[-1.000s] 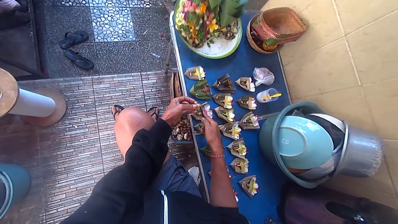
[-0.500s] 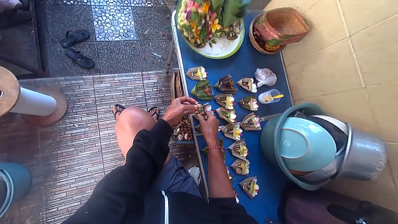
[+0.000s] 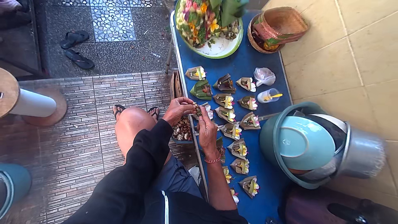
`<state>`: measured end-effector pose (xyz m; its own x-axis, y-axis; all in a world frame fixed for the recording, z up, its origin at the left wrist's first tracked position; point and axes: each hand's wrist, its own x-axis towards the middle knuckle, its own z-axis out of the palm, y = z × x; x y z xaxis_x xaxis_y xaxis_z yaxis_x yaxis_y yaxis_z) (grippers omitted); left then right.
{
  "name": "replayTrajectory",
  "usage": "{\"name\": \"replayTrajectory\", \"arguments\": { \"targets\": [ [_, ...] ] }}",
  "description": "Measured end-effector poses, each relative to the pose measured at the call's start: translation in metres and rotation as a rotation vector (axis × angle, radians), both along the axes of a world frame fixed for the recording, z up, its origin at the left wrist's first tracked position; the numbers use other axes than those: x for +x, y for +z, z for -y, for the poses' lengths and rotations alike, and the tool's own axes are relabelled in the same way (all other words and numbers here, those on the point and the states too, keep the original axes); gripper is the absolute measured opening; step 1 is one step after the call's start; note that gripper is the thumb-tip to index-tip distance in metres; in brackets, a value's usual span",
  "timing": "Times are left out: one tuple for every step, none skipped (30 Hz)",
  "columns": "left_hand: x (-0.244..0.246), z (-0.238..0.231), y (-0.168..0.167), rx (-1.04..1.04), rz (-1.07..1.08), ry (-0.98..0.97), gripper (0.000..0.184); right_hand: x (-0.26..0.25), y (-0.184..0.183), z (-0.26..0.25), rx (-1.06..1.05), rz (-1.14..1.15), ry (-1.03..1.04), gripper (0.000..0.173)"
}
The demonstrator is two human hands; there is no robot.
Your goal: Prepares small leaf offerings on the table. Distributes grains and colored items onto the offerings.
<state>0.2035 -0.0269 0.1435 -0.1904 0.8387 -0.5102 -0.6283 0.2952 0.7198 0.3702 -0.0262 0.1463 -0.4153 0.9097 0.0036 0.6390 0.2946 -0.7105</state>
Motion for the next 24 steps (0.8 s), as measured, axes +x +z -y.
{"name": "replayTrajectory", "arguments": {
  "targets": [
    [0.0, 0.0, 0.0, -0.01, -0.003, 0.006, 0.019, 0.0, 0.001, 0.001, 0.004, 0.008, 0.003, 0.044],
    [0.0, -0.001, 0.0, -0.018, -0.005, 0.009, 0.019, 0.0, 0.002, 0.001, 0.003, 0.018, 0.004, 0.044],
    [0.001, -0.001, 0.0, -0.023, -0.007, 0.01, 0.02, 0.0, 0.004, 0.002, 0.002, 0.032, 0.005, 0.044],
    [0.001, -0.001, 0.001, -0.026, -0.012, 0.006, 0.02, 0.0, 0.005, 0.002, 0.001, 0.049, 0.007, 0.044],
    [0.001, -0.001, 0.001, -0.03, -0.021, 0.001, 0.02, 0.001, 0.006, 0.001, 0.001, 0.064, 0.009, 0.045],
    [0.001, -0.001, 0.001, -0.032, -0.031, -0.006, 0.021, 0.001, 0.006, 0.001, 0.0, 0.078, 0.01, 0.045],
    [0.0, -0.001, 0.0, -0.034, -0.038, -0.01, 0.021, 0.0, 0.006, 0.002, 0.006, 0.084, 0.009, 0.045],
    [0.0, -0.001, -0.001, -0.034, -0.041, -0.012, 0.021, 0.0, 0.006, 0.002, 0.02, 0.088, 0.002, 0.044],
    [0.0, -0.001, -0.001, -0.036, -0.042, -0.012, 0.021, -0.001, 0.006, 0.003, 0.035, 0.088, -0.007, 0.044],
    [0.001, -0.001, -0.001, -0.037, -0.044, -0.014, 0.021, -0.001, 0.005, 0.003, 0.054, 0.088, -0.018, 0.043],
    [0.001, -0.001, -0.001, -0.036, -0.048, -0.023, 0.021, -0.003, 0.005, 0.003, 0.077, 0.093, -0.029, 0.042],
    [0.001, -0.001, -0.001, -0.037, -0.054, -0.035, 0.02, -0.004, 0.004, 0.004, 0.1, 0.102, -0.042, 0.041],
    [0.002, -0.001, -0.002, -0.039, -0.056, -0.045, 0.02, -0.005, 0.004, 0.004, 0.119, 0.118, -0.055, 0.04],
    [0.003, -0.002, -0.002, -0.042, -0.057, -0.053, 0.02, -0.006, 0.004, 0.005, 0.134, 0.135, -0.07, 0.039],
    [0.004, -0.002, -0.002, -0.044, -0.056, -0.063, 0.02, -0.007, 0.003, 0.004, 0.147, 0.153, -0.086, 0.039],
    [0.004, -0.001, -0.001, -0.043, -0.051, -0.084, 0.019, -0.007, 0.003, 0.003, 0.149, 0.172, -0.106, 0.038],
    [0.005, 0.0, 0.0, -0.036, -0.039, -0.116, 0.018, -0.005, 0.003, 0.0, 0.122, 0.191, -0.129, 0.039],
    [0.006, 0.002, 0.001, -0.027, -0.027, -0.147, 0.017, 0.0, 0.004, -0.005, 0.065, 0.182, -0.153, 0.039],
    [0.006, 0.003, 0.002, -0.022, -0.024, -0.164, 0.017, 0.009, 0.005, -0.011, -0.002, 0.14, -0.178, 0.04],
    [0.005, 0.003, 0.002, -0.021, -0.023, -0.162, 0.017, 0.02, 0.003, -0.015, -0.053, 0.064, -0.203, 0.04],
    [0.003, 0.003, 0.001, -0.016, -0.018, -0.151, 0.017, 0.031, 0.002, -0.018, -0.099, -0.023, -0.226, 0.04],
    [0.002, 0.003, 0.001, -0.008, -0.01, -0.139, 0.018, 0.041, 0.002, -0.021, -0.135, -0.092, -0.252, 0.039],
    [0.001, 0.001, 0.002, 0.001, -0.005, -0.132, 0.018, 0.051, 0.001, -0.025, -0.165, -0.127, -0.285, 0.039],
    [0.002, 0.0, 0.003, 0.007, 0.001, -0.133, 0.018, 0.06, 0.001, -0.031, -0.192, -0.138, -0.321, 0.039]
  ]
}}
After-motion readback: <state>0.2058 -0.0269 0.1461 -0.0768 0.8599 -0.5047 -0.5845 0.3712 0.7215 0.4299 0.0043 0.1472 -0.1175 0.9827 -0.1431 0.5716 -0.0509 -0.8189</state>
